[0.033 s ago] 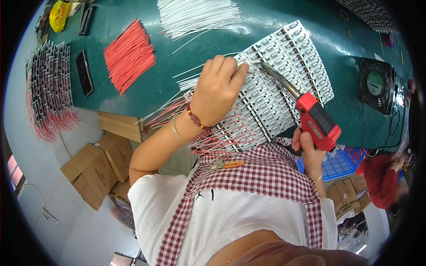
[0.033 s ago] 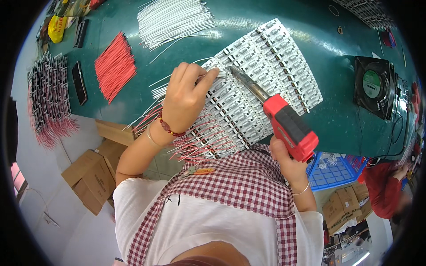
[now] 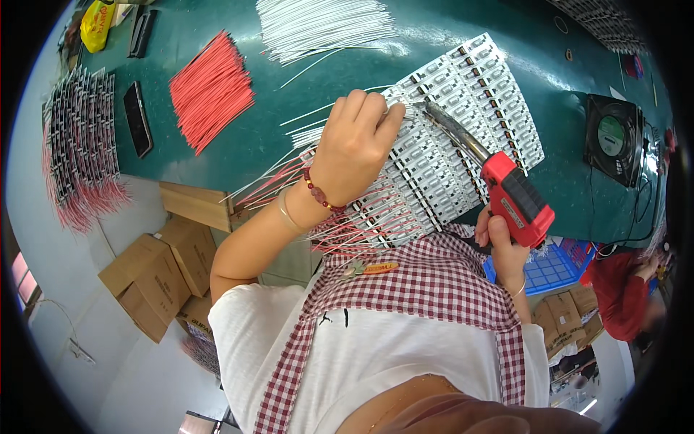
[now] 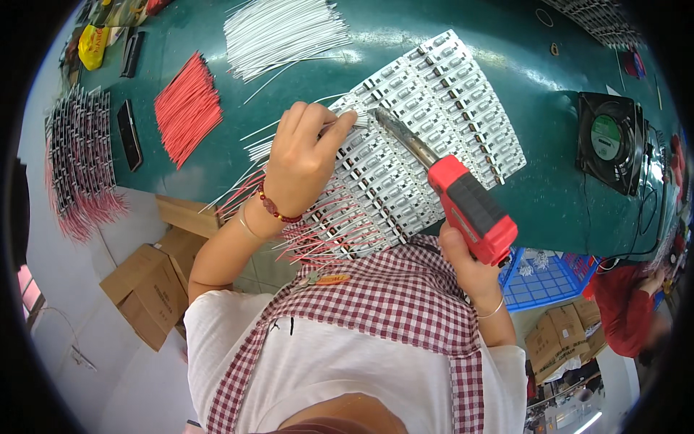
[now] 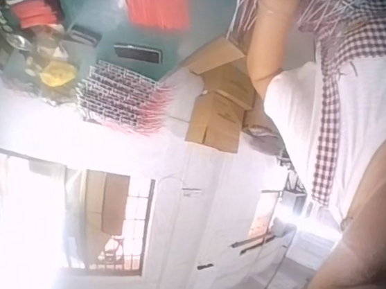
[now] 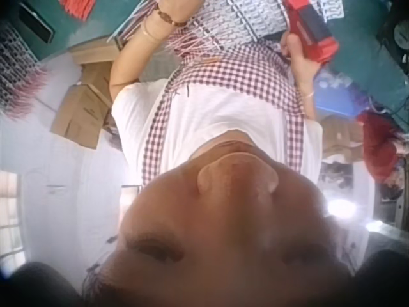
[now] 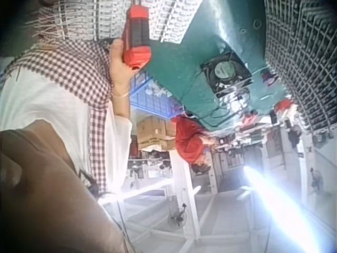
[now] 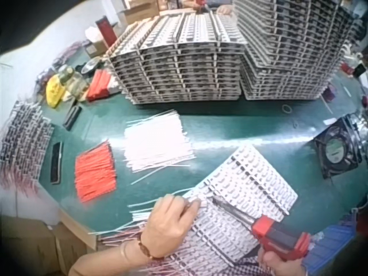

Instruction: The person uses a red soldering iron to attach white and red wires to a white plastic grid on a green workbench. They repeatedly pick up wires, position them on the grid, and apply the soldering iron to secure them. The person occasionally adjusts the grid and moves a small fan on the table.

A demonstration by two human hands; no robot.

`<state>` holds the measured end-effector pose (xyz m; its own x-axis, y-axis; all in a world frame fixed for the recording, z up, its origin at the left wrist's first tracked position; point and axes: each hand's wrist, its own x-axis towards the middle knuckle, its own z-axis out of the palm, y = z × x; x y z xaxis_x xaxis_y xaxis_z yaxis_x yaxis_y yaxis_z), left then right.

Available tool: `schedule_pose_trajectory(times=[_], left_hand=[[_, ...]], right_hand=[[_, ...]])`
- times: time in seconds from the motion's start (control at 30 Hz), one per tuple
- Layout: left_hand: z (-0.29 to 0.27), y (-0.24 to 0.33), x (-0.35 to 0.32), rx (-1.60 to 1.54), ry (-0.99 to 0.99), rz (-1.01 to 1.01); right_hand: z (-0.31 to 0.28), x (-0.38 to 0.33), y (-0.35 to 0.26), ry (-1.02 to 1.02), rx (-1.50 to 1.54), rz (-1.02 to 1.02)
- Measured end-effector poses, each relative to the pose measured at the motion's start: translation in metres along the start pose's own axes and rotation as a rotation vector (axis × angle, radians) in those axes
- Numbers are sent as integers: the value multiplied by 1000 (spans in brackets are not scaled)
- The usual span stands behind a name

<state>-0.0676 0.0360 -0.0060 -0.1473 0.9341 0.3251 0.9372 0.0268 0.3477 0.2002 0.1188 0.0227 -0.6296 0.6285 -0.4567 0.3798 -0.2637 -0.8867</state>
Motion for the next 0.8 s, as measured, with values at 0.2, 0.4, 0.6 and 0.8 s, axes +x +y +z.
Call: schedule_pose_trajectory(times=[0.2, 0.4, 0.6, 0.8], left_hand=[[2, -2, 0, 13, -17, 39], [1, -3, 0, 37, -21, 47], [-5, 8, 2, 32, 61, 39], [4, 13, -3, -6, 8, -4]], right_hand=[[4, -4, -1, 56, 22, -69], [0, -4, -2, 49, 55, -68], [-1, -8, 1, 52, 82, -99], [-6, -12, 7, 30, 95, -85]])
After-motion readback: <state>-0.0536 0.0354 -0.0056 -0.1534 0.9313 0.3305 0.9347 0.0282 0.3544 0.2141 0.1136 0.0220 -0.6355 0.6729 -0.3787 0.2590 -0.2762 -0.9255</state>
